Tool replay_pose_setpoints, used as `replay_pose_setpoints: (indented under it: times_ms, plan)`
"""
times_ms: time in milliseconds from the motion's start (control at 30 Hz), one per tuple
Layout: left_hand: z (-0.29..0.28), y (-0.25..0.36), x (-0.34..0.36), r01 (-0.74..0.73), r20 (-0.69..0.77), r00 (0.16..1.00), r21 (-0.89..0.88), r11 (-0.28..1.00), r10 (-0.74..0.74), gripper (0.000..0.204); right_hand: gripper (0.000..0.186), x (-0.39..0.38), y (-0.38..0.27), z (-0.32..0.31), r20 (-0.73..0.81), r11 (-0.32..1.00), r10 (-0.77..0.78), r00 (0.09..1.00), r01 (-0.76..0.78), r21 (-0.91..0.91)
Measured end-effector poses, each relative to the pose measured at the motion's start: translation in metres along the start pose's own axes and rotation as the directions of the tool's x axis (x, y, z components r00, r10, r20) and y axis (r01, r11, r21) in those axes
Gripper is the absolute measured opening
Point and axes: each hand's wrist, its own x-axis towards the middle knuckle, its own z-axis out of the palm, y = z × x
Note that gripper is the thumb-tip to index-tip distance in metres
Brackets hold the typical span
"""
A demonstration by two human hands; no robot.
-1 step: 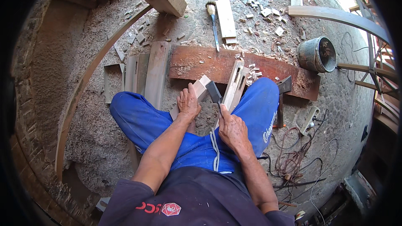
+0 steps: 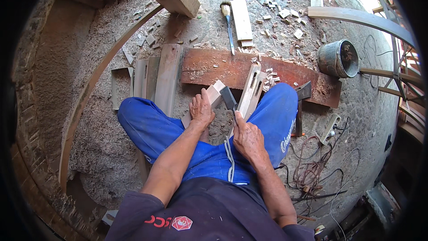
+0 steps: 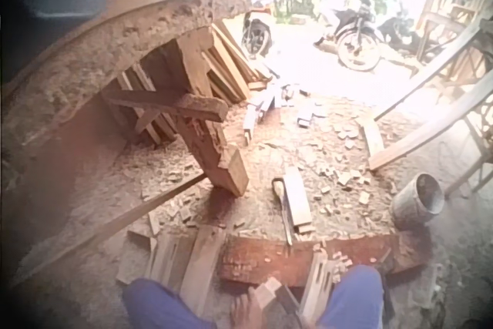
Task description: The person sits on the floor and uses a chisel and mallet to carve and shape a wooden plank. They repeatedly strike the chisel to remove wood shavings and refine the plank's edges.
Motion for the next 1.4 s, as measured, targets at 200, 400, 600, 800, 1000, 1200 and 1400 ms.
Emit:
replay_pose_setpoints:
  times_ms: [200,400,600,800,1000,1200,1400]
  plan:
    - [-0.001,0.003,0.001,0.002,-0.006,1.0,-0.01,1.0,-0.002,0.106,0.036,0.003,-0.006,-0.008,0.033,0.999,0.03,0.999,-0.029,-0.028]
    - [0.001,0.002,-0.002,-0.005,0.007,1.0,-0.01,1.0,0.005,0.111,0.034,0.002,-0.011,-0.009,0.043,0.996,0.089,0.995,-0.088,-0.023]
    - [0.0,0.004,-0.001,-0.032,-0.027,0.999,-0.008,0.999,0.032,0.102,0.035,0.007,0.002,0.001,0.017,0.995,0.092,0.996,-0.092,0.026]
    - [0.0,0.001,0.004,-0.004,-0.047,0.999,0.024,1.0,0.005,0.101,0.036,0.004,0.012,0.001,0.015,1.0,0.024,1.0,-0.024,0.002]
    - [0.001,0.002,0.003,-0.021,-0.049,0.999,0.029,0.999,0.022,0.1,0.037,0.016,0.017,0.001,0.053,0.999,0.01,0.999,-0.008,-0.032]
    - [0.001,0.005,-0.001,-0.028,-0.052,0.998,0.037,0.999,0.03,0.096,0.039,0.009,0.037,0.018,0.006,1.0,-0.003,1.0,0.003,0.015]
    - [-0.002,0.005,0.0,-0.005,-0.086,0.996,0.028,1.0,0.007,0.089,0.037,0.014,0.026,-0.01,0.036,0.99,-0.048,0.998,0.052,-0.128]
